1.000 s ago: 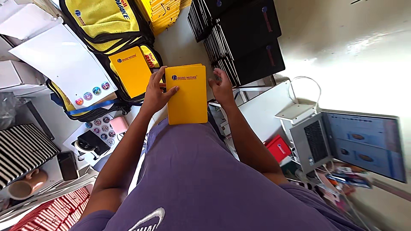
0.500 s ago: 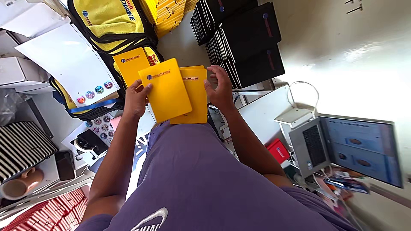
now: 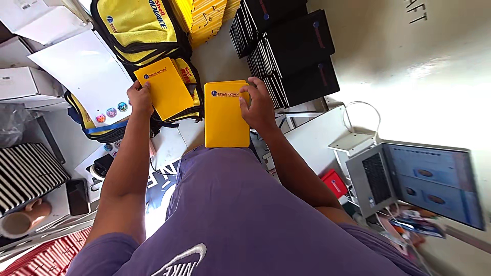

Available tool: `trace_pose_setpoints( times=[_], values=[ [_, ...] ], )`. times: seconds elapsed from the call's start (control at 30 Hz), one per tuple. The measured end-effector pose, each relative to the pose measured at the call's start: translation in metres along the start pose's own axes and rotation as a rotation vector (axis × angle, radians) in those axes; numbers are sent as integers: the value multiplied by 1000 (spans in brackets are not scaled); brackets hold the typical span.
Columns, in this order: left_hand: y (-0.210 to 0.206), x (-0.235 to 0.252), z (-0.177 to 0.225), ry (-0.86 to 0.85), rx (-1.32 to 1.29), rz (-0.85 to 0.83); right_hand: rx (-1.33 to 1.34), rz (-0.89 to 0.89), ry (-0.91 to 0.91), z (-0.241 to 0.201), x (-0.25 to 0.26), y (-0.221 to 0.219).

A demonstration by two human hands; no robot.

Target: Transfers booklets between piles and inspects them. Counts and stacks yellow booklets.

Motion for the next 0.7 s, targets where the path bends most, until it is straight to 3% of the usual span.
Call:
trace_pose_setpoints(
  times=[0.23,0.4,0.57,0.7],
  values=[
    [-12,18,-5,-108,172,-17,-18,-29,-2,-1,2,2],
    [-13,25,3,-100,470,12,-31,-56,-25,-2,6,1],
    [-40,-8,35,-202,640,30,-46,-93,-61,-4,10,2],
    [-75,-54,79,-440,719,-154,-48,-115,-53,-6,13,3]
  ],
)
Point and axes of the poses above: each hand's wrist, its own x-axis towards the middle knuckle, its own y-axis out of the back of the hand, z = x × y, the point moved 5 cm from there along x, towards the middle knuckle, and after that the axes turned 9 degrees about -y, right-handed, at the moved point
